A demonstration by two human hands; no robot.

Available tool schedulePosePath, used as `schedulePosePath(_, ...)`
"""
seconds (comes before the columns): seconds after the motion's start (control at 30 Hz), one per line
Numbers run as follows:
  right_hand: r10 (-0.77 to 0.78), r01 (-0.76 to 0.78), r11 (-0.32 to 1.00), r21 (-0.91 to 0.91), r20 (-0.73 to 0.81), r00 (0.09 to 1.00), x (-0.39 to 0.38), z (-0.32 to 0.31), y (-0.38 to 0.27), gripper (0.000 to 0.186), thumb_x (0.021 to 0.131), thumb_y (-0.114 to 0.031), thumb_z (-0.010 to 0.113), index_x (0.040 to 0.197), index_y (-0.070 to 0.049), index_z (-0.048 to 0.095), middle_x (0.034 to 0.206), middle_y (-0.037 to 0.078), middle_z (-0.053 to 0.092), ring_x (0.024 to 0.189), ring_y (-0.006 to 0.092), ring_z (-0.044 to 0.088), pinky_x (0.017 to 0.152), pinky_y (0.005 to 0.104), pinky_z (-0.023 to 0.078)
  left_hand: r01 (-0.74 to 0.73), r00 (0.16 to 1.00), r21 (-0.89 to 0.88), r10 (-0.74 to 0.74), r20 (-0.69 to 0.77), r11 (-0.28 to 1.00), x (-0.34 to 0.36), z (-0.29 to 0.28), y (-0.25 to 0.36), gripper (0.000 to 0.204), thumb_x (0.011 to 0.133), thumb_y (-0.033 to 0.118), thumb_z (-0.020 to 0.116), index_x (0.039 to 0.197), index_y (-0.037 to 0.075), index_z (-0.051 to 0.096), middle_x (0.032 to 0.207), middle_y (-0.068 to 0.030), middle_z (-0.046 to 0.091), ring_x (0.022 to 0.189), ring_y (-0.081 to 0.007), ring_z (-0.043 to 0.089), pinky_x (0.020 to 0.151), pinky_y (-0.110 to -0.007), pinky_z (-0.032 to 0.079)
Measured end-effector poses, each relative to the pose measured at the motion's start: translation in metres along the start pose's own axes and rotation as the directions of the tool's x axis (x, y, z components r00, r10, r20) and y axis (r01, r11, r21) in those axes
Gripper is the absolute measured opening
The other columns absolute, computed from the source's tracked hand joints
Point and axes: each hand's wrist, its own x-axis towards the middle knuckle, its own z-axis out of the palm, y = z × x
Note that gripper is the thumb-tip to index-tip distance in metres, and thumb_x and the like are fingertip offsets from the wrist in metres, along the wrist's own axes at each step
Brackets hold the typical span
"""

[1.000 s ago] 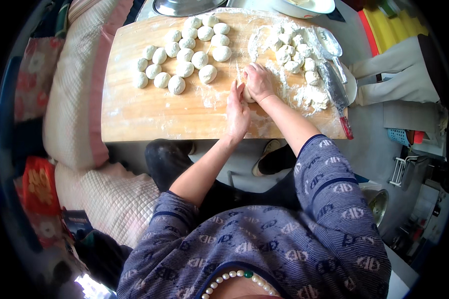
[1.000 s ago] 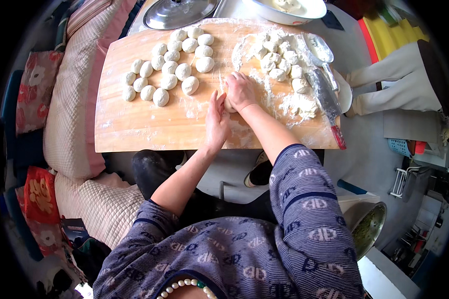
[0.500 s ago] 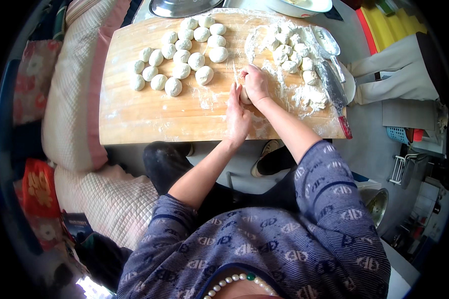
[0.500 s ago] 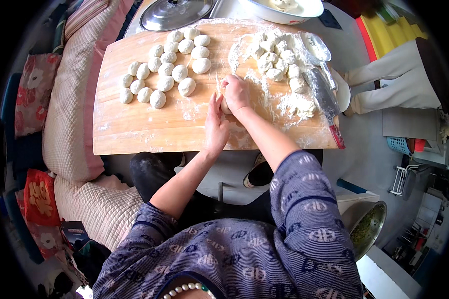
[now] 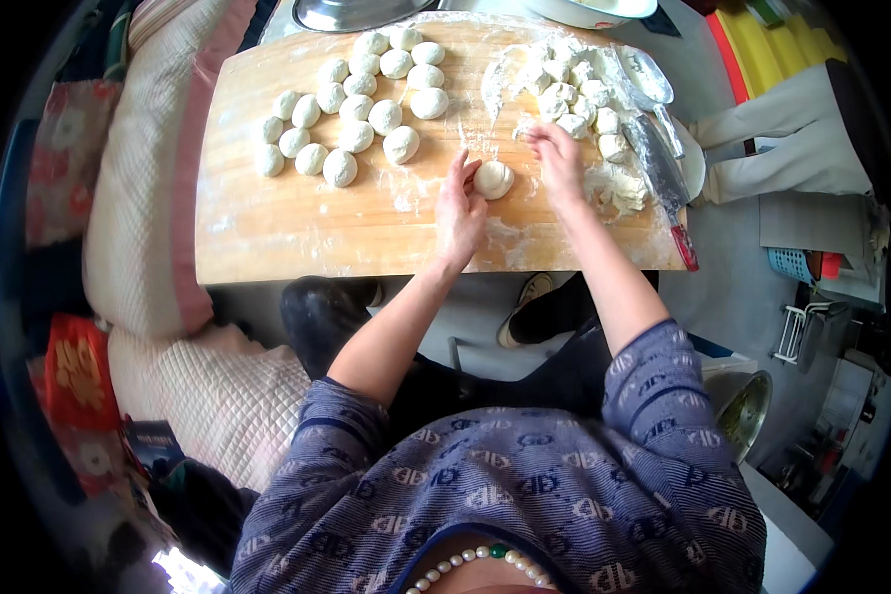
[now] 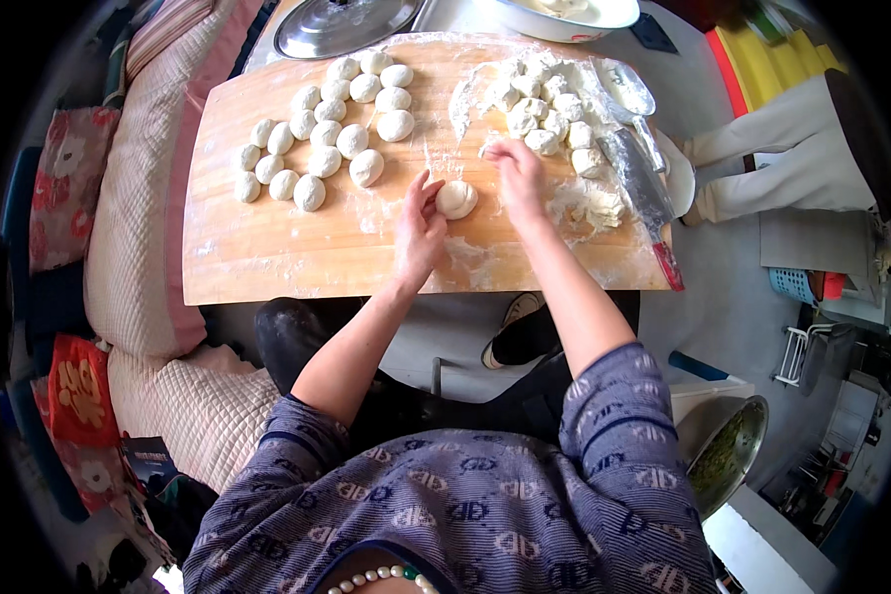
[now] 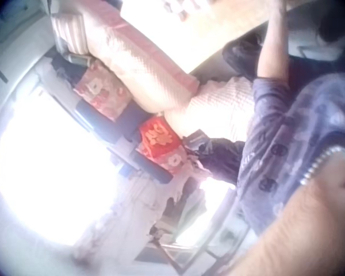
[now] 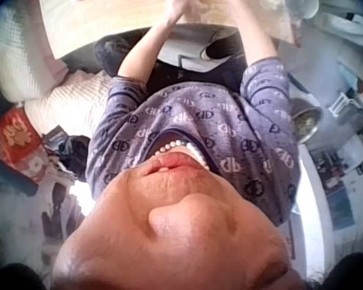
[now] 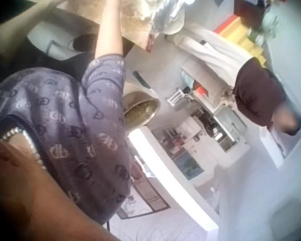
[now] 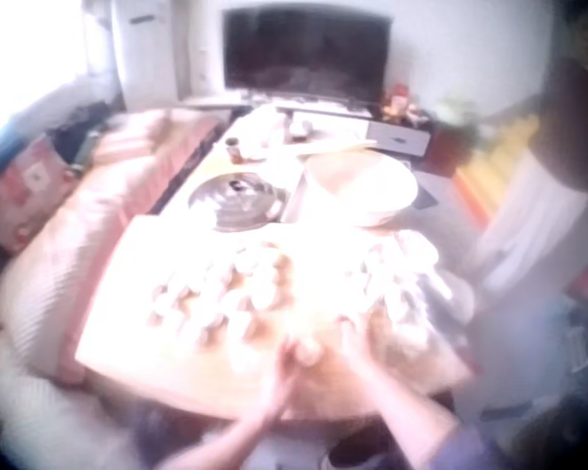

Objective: The person shapes small pieces of dough into round balls by hand on a wooden board. They repeatedly pick up dough, roll it between their palms, and place the finished balls in a neat row on the board. A large pile of dough and a bowl of filling are visible nearby.

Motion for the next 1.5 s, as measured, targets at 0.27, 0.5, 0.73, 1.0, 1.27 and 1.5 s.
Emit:
schedulePosePath(0.27, -0.314, 0.225, 0.73, -0.646, -0.024, 0.949, -0.048, -0.14, 0.008, 0.025, 0.082, 0.006, 0.056, 0.103, -0.002, 0.066, 0.091, 0.014, 0.064, 0.081, 0.0268, 0.064, 0.074, 0.034, 0.051, 0.005, 0.998, 0.031, -0.003, -0.063, 1.0, 0.003, -0.007, 0.001, 0.064, 0.077, -0.016, 0.04, 0.139, 0.001, 0.045, 0.128, -0.0177, 0.059, 0.113, -0.0209, 0.059, 0.101, -0.03, 0.044)
schedulePosePath(0.5, -0.316, 0.285, 0.514, -0.809, 0.131, 0.94, -0.056, -0.136, 0.012, 0.02, 0.08, 0.003, 0.067, 0.1, 0.0, 0.065, 0.091, 0.014, 0.061, 0.079, 0.0279, 0.063, 0.069, 0.0331, 0.051, -0.072, 0.996, 0.076, 0.076, -0.054, 0.994, -0.001, -0.007, 0.014, 0.05, 0.083, -0.011, 0.046, 0.131, -0.001, 0.052, 0.124, -0.0168, 0.062, 0.11, -0.0197, 0.06, 0.098, -0.03, 0.047)
schedulePosePath(0.73, -0.025, 0.045, 0.967, -0.252, 0.08, 0.996, -0.069, -0.058, -0.013, 0.01, 0.081, -0.002, 0.073, 0.086, -0.002, 0.064, 0.081, 0.007, 0.069, 0.074, 0.0146, 0.068, 0.07, 0.0267, 0.055, -0.008, 0.997, 0.235, 0.025, -0.073, 0.972, -0.004, -0.006, 0.023, 0.035, 0.087, -0.003, 0.055, 0.121, 0.001, 0.061, 0.106, -0.0133, 0.066, 0.096, -0.0211, 0.062, 0.084, -0.032, 0.051)
schedulePosePath(1.0, -0.087, 0.162, 0.881, -0.444, 0.185, 0.979, -0.055, 0.006, -0.014, 0.01, 0.074, -0.005, 0.073, 0.082, -0.003, 0.067, 0.08, 0.014, 0.068, 0.069, 0.0275, 0.066, 0.065, 0.036, 0.052, -0.135, 0.991, 0.354, 0.121, 0.062, 0.926, 0.007, -0.01, 0.019, 0.038, 0.078, 0.002, 0.061, 0.116, 0.0, 0.063, 0.096, -0.0156, 0.065, 0.09, -0.0327, 0.06, 0.084, -0.04, 0.048)
schedulePosePath(1.27, -0.064, 0.084, 0.932, -0.352, 0.069, 0.996, -0.057, 0.0, -0.018, 0.016, 0.092, -0.013, 0.06, 0.087, 0.0, 0.067, 0.082, 0.016, 0.068, 0.076, 0.0341, 0.066, 0.07, 0.0395, 0.052, -0.113, 0.994, 0.37, 0.102, 0.05, 0.922, 0.01, -0.009, 0.018, 0.036, 0.073, 0.002, 0.069, 0.108, 0.0, 0.064, 0.09, -0.016, 0.067, 0.082, -0.0302, 0.064, 0.077, -0.038, 0.052)
schedulePosePath(1.5, -0.335, 0.345, 0.765, -0.544, 0.121, 0.934, -0.042, 0.036, 0.015, 0.017, 0.094, -0.01, 0.051, 0.104, -0.005, 0.064, 0.101, 0.017, 0.068, 0.089, 0.0368, 0.067, 0.075, 0.0439, 0.053, -0.014, 1.0, 0.345, 0.004, 0.031, 0.938, -0.007, 0.008, 0.007, 0.027, 0.08, -0.001, 0.067, 0.107, -0.004, 0.062, 0.095, -0.0134, 0.069, 0.083, -0.0187, 0.068, 0.077, -0.029, 0.055)
